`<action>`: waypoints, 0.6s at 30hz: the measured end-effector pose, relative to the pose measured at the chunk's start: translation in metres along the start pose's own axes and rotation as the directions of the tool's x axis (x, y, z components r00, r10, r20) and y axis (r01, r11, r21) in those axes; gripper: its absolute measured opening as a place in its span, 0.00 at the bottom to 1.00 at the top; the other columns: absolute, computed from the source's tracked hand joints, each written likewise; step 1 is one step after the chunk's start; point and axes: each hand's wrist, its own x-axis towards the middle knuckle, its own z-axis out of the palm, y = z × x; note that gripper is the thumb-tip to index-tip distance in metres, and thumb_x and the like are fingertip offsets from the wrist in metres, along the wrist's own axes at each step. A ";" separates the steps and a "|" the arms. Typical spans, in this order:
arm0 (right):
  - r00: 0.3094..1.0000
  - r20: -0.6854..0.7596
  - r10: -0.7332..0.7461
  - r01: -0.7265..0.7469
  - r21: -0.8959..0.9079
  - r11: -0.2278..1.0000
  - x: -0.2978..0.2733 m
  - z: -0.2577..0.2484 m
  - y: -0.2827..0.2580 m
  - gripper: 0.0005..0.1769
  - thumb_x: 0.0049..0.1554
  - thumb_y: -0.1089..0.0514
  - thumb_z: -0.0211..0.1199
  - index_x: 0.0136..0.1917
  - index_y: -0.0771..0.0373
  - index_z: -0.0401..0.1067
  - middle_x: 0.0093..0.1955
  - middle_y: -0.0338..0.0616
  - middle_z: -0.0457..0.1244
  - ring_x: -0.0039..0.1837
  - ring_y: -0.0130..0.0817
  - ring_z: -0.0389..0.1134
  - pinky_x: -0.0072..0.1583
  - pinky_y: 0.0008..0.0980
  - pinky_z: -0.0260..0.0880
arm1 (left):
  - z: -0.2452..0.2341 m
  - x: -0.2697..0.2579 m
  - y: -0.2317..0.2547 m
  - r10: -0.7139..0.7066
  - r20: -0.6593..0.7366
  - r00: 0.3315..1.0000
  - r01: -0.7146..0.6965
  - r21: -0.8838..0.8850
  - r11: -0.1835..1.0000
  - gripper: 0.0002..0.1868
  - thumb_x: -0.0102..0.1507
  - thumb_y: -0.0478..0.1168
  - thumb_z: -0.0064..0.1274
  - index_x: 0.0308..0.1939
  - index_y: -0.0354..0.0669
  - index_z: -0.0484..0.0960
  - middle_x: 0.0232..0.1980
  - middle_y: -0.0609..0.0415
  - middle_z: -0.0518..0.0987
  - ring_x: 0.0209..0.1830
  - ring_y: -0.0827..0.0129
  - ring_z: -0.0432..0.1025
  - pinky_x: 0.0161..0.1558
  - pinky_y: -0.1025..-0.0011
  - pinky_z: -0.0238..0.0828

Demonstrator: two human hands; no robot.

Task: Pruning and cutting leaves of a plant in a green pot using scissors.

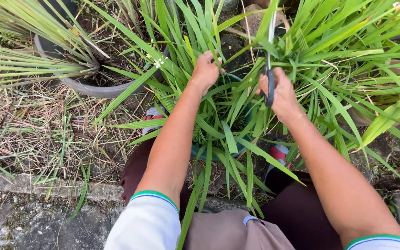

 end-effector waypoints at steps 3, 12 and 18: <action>0.958 -0.099 -0.270 0.240 -0.238 0.941 -0.015 -0.003 -0.023 0.22 0.68 0.44 0.62 0.56 0.65 0.59 0.48 0.40 0.63 0.48 0.29 0.66 0.51 0.33 0.71 | 0.001 -0.009 0.005 0.134 -0.019 0.991 -0.131 0.116 0.985 0.18 0.67 0.33 0.51 0.62 0.36 0.80 0.61 0.47 0.77 0.53 0.62 0.73 0.56 0.64 0.71; 0.925 -0.246 -0.288 0.234 -0.228 0.945 -0.007 -0.067 -0.027 0.25 0.68 0.43 0.69 0.54 0.64 0.62 0.45 0.43 0.67 0.44 0.28 0.68 0.50 0.31 0.72 | 0.007 -0.001 -0.011 0.341 0.000 0.940 -0.287 0.539 0.792 0.28 0.62 0.30 0.48 0.67 0.42 0.72 0.74 0.45 0.66 0.70 0.47 0.64 0.70 0.61 0.59; 0.996 -0.004 0.086 -0.038 -0.917 0.397 -0.020 -0.033 -0.064 0.43 0.41 0.22 0.75 0.45 0.64 0.78 0.38 0.57 0.70 0.43 0.51 0.71 0.54 0.49 0.71 | 0.006 -0.025 0.012 0.369 0.073 0.927 -0.337 0.594 0.731 0.28 0.59 0.28 0.45 0.65 0.43 0.74 0.72 0.47 0.67 0.65 0.44 0.68 0.66 0.57 0.64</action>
